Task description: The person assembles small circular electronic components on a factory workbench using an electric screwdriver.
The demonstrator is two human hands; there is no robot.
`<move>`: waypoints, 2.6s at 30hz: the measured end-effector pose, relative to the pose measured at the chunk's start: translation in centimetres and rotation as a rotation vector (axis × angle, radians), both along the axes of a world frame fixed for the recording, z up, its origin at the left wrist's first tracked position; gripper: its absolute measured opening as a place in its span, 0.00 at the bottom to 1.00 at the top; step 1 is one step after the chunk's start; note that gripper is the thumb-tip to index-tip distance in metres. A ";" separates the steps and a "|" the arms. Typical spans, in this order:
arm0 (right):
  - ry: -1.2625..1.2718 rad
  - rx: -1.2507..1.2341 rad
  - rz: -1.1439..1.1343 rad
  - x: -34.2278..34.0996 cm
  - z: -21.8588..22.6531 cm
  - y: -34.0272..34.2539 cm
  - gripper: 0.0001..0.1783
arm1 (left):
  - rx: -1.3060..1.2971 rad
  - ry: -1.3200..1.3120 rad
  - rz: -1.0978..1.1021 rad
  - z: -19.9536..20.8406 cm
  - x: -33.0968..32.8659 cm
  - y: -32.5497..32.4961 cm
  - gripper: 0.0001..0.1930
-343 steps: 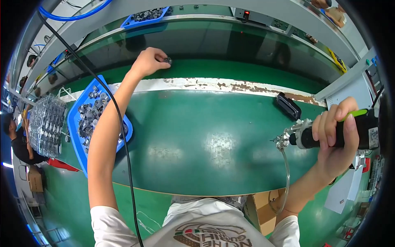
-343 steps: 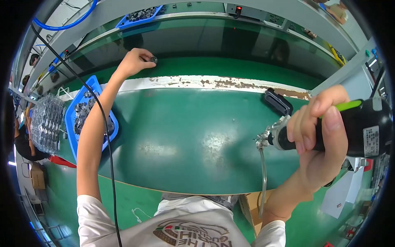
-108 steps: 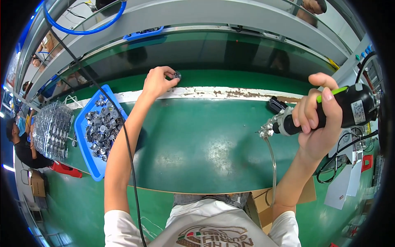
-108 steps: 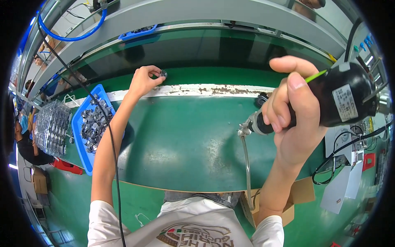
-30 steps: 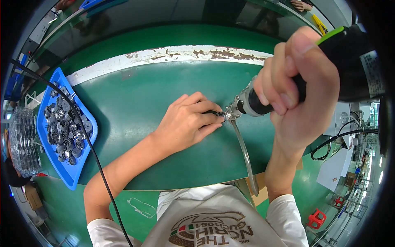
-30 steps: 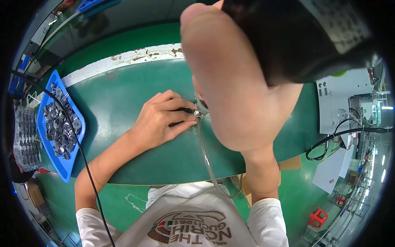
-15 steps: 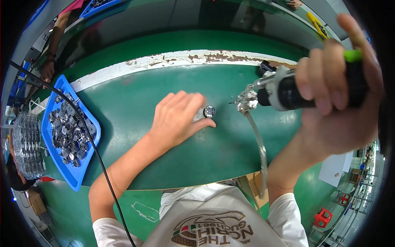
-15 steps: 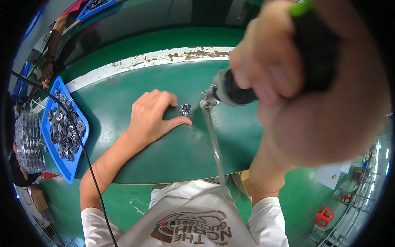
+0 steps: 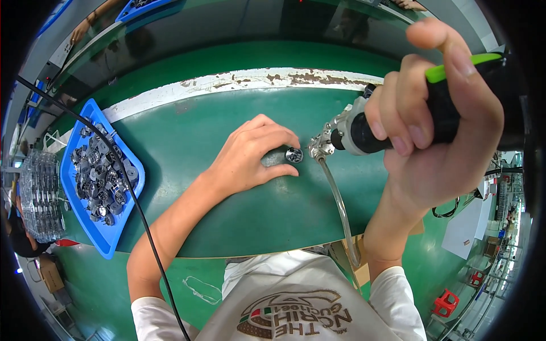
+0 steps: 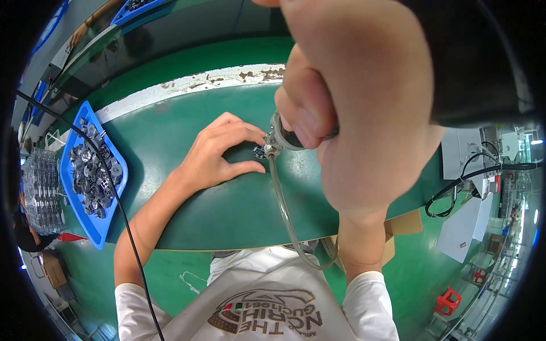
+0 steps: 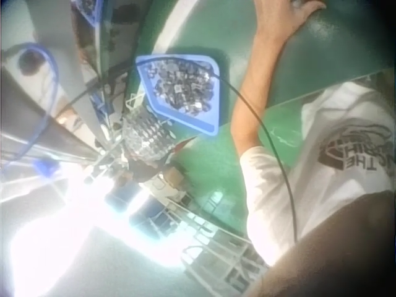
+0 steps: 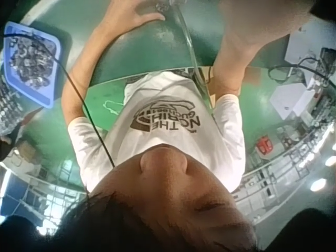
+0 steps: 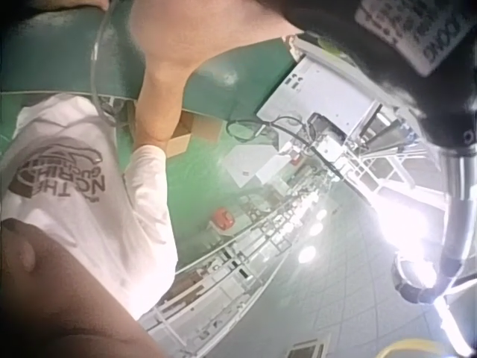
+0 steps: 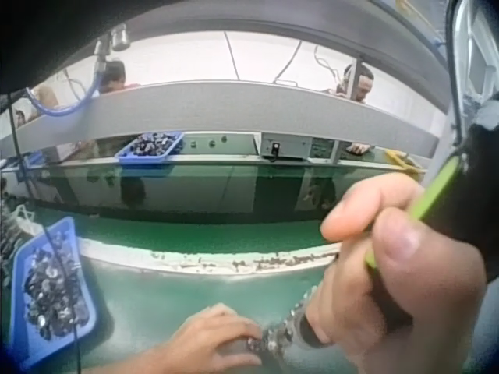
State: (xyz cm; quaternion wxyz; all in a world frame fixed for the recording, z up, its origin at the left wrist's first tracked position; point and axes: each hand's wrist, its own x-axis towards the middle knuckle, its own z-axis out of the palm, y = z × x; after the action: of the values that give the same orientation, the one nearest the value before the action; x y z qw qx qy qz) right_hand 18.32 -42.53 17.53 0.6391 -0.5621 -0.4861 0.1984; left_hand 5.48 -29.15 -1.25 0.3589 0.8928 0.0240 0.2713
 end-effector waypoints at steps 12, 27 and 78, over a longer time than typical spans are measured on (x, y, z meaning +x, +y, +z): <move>0.036 0.082 0.168 0.7 -1.1 0.8 0.16 | 0.090 -0.021 0.027 -0.3 -0.1 -0.5 0.10; 0.132 -0.023 0.155 1.8 -2.0 1.6 0.15 | 0.100 -0.067 0.036 -0.5 0.0 -0.8 0.09; 0.174 -0.031 0.256 1.6 -2.6 3.5 0.15 | 0.099 -0.032 0.062 -0.7 -0.1 -1.2 0.11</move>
State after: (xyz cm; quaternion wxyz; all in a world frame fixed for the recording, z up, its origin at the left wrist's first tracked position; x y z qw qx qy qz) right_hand 19.87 -39.08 14.93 0.6396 -0.4860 -0.4933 0.3338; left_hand 5.42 -30.33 -1.91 0.3060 0.9038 0.0322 0.2974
